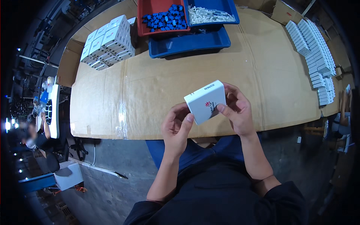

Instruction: Packing electronic device components and small parts into a white product box.

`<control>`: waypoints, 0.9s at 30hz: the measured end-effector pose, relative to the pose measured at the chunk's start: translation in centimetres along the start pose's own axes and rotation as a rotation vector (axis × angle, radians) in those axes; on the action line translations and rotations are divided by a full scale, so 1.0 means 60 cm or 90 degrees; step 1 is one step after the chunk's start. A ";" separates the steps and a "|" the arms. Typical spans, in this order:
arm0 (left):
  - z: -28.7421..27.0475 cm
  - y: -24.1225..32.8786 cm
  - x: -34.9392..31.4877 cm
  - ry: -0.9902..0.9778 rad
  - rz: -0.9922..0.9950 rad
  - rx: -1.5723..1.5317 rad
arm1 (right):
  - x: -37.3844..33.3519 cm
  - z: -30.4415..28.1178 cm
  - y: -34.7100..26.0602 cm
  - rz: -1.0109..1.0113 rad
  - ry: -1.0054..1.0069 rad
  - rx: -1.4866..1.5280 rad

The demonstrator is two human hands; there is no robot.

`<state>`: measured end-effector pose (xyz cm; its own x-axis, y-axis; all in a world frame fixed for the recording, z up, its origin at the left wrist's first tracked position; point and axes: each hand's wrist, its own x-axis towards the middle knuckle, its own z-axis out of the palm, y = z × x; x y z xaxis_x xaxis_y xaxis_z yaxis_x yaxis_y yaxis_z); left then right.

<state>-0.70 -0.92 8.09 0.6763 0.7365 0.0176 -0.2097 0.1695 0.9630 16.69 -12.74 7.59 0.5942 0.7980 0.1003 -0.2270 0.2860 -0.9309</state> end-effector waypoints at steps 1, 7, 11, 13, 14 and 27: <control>0.006 0.000 0.002 0.040 -0.005 -0.041 | 0.000 0.002 0.000 0.001 -0.003 0.000; 0.017 -0.002 0.003 0.031 0.031 0.050 | -0.007 -0.001 0.008 0.069 -0.099 -0.023; 0.008 -0.008 -0.001 -0.030 0.070 0.106 | -0.009 -0.021 0.021 0.072 -0.132 -0.036; 0.007 0.005 -0.005 -0.052 0.083 0.229 | -0.018 -0.018 0.036 0.000 -0.102 -0.009; 0.009 0.009 -0.001 -0.058 0.088 0.233 | -0.022 -0.020 0.045 -0.001 -0.103 -0.010; -0.007 -0.036 0.003 -0.018 0.039 0.022 | -0.005 0.007 0.059 0.005 -0.023 0.014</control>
<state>-0.41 -0.86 5.91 0.6821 0.7264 0.0841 -0.2278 0.1018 0.9684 15.35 -11.74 4.40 0.5639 0.8190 0.1060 -0.2487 0.2908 -0.9239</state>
